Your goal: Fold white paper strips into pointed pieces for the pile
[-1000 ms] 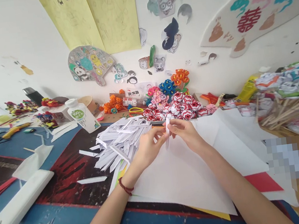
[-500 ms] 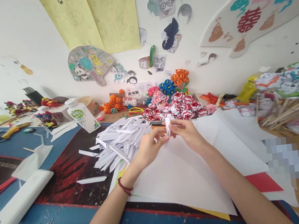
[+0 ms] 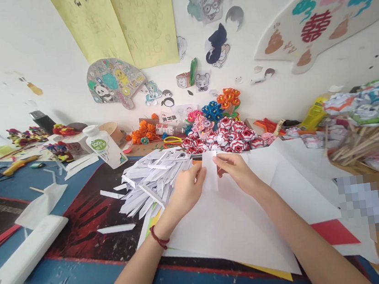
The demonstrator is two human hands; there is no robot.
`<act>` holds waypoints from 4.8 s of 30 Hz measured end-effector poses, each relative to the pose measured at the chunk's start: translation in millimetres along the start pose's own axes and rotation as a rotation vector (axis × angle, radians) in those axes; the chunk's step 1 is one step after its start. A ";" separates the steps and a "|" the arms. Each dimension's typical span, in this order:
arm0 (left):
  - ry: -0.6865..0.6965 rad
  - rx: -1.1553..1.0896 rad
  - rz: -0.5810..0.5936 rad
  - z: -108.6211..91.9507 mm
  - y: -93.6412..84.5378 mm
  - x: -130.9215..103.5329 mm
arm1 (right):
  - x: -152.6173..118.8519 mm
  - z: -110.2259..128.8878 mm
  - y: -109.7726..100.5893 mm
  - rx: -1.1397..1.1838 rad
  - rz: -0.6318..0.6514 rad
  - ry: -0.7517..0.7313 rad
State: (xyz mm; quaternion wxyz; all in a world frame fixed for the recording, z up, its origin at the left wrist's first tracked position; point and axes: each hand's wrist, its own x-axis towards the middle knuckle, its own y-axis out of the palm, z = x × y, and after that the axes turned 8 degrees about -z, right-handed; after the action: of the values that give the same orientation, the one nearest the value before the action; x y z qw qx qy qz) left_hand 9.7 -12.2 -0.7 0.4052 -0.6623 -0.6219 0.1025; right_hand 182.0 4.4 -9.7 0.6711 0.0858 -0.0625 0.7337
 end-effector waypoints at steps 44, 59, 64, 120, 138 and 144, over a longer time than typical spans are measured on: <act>0.380 0.293 -0.564 -0.3 1.1 -5.9 | -4.9 -1.0 12.4 0.217 0.066 0.163; -0.132 -0.566 -0.286 -0.6 -7.4 6.3 | -5.6 1.4 9.6 0.132 0.019 0.116; -0.285 -0.787 -0.167 -3.4 -7.2 6.9 | -5.2 0.6 8.8 0.121 0.038 0.097; -0.195 -0.555 -0.213 9.0 -4.7 7.2 | -8.0 4.6 7.8 -0.001 -0.026 0.014; -0.133 -0.422 -0.234 11.5 -4.6 7.1 | -6.9 4.7 5.2 -0.079 -0.004 -0.019; -0.111 -0.378 -0.192 9.9 -5.4 6.2 | -6.0 2.5 4.0 -0.093 0.009 -0.003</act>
State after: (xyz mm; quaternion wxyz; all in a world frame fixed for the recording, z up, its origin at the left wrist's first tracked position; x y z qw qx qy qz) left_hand 0.6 -3.1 -1.3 0.2470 -0.6576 -0.7115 -0.0185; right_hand 178.6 -2.3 -8.4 0.6708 0.0553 -0.0978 0.7331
